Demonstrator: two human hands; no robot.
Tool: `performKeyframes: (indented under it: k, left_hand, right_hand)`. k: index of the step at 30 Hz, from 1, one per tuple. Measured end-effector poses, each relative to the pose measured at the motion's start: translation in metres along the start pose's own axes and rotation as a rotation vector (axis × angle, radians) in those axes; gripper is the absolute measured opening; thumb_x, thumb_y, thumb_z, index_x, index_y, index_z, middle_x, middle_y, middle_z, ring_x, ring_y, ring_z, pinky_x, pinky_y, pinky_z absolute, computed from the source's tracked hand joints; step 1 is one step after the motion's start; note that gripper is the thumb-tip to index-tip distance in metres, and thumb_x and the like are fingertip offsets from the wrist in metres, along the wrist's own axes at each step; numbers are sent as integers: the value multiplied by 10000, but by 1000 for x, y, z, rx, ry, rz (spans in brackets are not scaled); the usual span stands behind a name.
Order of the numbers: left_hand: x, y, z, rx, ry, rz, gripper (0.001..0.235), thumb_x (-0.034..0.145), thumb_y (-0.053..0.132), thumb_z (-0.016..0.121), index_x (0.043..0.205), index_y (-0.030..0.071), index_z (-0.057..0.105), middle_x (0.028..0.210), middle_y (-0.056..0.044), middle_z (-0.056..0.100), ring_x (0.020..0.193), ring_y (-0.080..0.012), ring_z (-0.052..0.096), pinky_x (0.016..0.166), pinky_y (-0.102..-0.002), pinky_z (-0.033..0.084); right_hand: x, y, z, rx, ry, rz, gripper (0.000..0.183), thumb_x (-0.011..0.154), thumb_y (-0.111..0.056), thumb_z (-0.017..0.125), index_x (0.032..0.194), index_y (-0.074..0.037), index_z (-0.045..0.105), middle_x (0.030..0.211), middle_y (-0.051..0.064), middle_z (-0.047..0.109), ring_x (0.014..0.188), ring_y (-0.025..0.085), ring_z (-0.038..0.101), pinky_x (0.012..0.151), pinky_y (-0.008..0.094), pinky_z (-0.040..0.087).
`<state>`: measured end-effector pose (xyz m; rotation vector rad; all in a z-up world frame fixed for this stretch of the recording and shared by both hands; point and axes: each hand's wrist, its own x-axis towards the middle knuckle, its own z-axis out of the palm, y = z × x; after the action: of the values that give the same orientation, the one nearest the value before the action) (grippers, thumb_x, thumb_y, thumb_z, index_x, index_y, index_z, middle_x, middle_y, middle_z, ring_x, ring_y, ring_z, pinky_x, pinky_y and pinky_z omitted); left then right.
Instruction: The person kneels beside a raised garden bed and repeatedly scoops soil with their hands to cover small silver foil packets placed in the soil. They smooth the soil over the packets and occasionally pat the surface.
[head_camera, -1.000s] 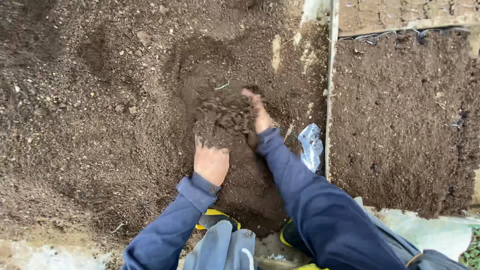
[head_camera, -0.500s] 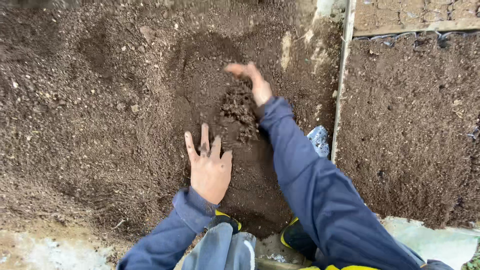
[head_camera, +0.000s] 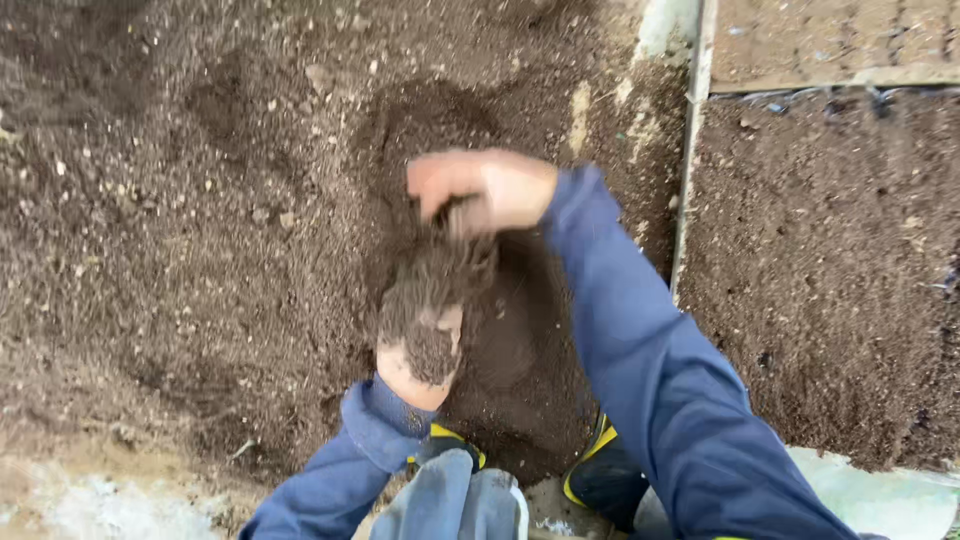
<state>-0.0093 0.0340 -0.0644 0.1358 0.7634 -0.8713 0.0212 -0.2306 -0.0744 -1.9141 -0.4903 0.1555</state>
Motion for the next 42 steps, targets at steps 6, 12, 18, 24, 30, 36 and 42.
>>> performKeyframes:
  k: [6,12,18,24,30,36,42]
  left_hand:
    - [-7,2,1,168,101,-140,324,966,193,388,1164,40,594,1342,-162,499,1211,-326,492,1002,-445,394]
    - [-24,-15,57,2410,110,246,419,956,392,432,1340,229,464,1320,-3,528,1201,-132,495,1043,-297,357]
    - [3,-3,22,2491,-324,412,953,695,415,733,1444,38,282,1409,-235,396,1291,-309,386,1103,-389,273]
    - [-18,-52,79,3025,61,380,413,909,94,500,1274,-96,473,1345,-250,450,1303,-336,360,1143,-296,152]
    - [14,1,-15,3086,-634,594,408,865,201,492,1252,71,504,1385,-179,411,1174,-259,531,1013,-434,392]
    - [-4,-22,28,3055,-582,747,282,849,93,560,1115,4,576,1390,-221,391,1048,-269,609,1063,-392,359]
    - [-28,-50,95,3198,-192,643,252,827,67,616,1074,18,612,1222,-164,523,1012,-240,579,1076,-349,307]
  right_hand:
    - [26,27,28,518,546,456,337,933,-291,583,1179,-64,622,1284,171,543,1228,308,482,1100,432,309]
    - [-87,71,111,1191,453,967,440,886,-314,602,1248,-65,571,1219,110,614,1101,203,586,987,276,428]
    - [-95,34,134,519,818,642,402,775,-182,643,1159,-83,576,1131,60,591,1062,204,572,946,265,438]
    - [-65,-7,128,-364,617,636,596,633,-3,473,1197,-191,513,1166,-5,552,1173,188,518,1020,289,403]
    - [-109,-36,130,645,1192,807,274,842,-137,610,1099,-60,670,1160,114,629,1112,223,560,1017,345,406]
    - [-70,-67,138,923,988,974,410,855,-210,573,1166,56,610,1035,188,674,1007,289,647,854,344,541]
    - [-59,-41,113,154,812,830,503,690,42,731,1108,-195,582,1073,68,630,1031,280,605,899,370,499]
